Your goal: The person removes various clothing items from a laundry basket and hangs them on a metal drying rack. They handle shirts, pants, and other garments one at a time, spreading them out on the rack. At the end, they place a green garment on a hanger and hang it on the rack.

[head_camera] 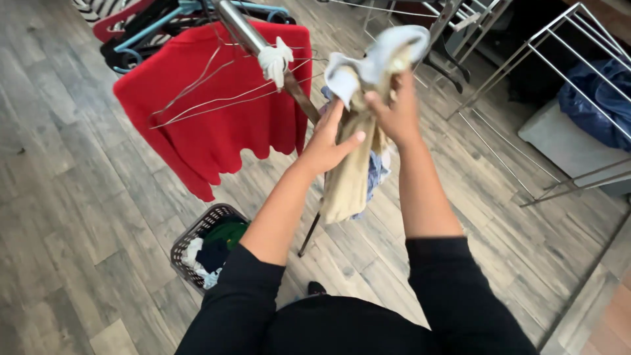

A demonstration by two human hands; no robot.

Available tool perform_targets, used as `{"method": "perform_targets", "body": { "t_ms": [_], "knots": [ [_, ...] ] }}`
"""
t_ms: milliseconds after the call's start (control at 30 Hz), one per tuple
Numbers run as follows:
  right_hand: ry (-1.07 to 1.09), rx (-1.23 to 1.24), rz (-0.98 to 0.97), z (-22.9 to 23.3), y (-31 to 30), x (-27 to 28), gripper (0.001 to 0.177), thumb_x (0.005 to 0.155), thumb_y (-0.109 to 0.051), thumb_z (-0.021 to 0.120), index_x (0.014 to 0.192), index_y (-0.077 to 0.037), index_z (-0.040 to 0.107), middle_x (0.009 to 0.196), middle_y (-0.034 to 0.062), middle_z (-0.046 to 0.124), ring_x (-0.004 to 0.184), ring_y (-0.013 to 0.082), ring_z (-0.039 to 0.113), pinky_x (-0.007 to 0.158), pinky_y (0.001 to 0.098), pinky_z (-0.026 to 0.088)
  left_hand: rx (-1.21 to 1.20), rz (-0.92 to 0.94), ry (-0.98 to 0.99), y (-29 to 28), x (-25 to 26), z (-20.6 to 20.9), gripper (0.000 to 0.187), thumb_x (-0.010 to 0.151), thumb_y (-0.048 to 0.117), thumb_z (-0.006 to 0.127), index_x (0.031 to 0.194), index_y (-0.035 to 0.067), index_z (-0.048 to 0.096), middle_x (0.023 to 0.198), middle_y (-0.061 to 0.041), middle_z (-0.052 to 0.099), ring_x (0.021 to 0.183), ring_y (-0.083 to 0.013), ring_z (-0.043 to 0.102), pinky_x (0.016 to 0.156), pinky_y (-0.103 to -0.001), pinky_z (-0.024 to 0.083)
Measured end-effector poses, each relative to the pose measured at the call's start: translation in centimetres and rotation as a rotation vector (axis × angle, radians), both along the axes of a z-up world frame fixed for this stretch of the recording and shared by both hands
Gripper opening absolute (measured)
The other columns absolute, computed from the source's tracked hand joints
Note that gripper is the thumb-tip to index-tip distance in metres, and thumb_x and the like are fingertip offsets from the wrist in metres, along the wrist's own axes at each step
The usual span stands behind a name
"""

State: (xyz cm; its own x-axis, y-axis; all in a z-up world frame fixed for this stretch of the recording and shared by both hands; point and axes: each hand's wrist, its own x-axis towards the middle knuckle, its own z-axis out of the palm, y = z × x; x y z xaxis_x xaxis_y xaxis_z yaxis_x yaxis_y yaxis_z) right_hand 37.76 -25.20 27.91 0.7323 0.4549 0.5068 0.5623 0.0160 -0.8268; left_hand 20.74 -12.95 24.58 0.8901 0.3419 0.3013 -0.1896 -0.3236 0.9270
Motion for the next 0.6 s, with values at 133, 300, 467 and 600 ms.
{"method": "perform_targets", "body": {
  "t_ms": [133,300,467,600],
  "knots": [
    [-0.029,-0.595,-0.017,-7.9,1.4,4.5,0.063,0.089,-0.034,0.082,0.142,-0.014,0.054,0.140,0.0161,0.056,0.134,0.0369,0.051,0.115,0.0483,0.040,0.211,-0.058,-0.160,1.7,1.2,-6.8,0.074,0.094,0.021,0.075,0.155,0.000,0.038,0.155,-0.029,0.039,0.147,-0.0435,0.033,0.125,-0.052,0.024],
    [0.232,-0.682,0.034,-20.9,0.7,1.2,0.013,0.088,-0.036,0.078,0.092,-0.024,0.076,0.070,-0.0048,0.072,0.070,0.0149,0.072,0.067,0.0292,0.056,-0.158,-0.092,0.184,4.0,-3.5,-16.8,0.053,0.096,0.016,0.072,0.144,0.003,0.056,0.140,-0.027,0.059,0.129,-0.0427,0.058,0.111,-0.050,0.045],
    [0.719,-0.856,0.613,-23.2,2.8,-8.1,0.018,0.089,-0.008,0.071,0.105,0.000,0.070,0.082,0.0173,0.071,0.065,0.0214,0.071,0.053,0.0268,0.060,-0.415,0.268,0.336,8.7,-11.7,-28.5,0.048,0.095,0.015,0.074,0.140,0.011,0.058,0.128,-0.018,0.068,0.106,-0.0274,0.072,0.092,-0.037,0.059],
    [0.696,-0.902,0.672,-33.9,7.1,-13.2,0.023,0.086,-0.006,0.071,0.108,0.002,0.072,0.082,0.0172,0.072,0.070,0.0210,0.073,0.056,0.0273,0.062,-0.450,0.611,0.320,9.7,-21.3,-36.5,0.037,0.092,0.012,0.075,0.129,0.015,0.069,0.113,-0.012,0.075,0.102,-0.0232,0.074,0.091,-0.034,0.060]
  ]
}}
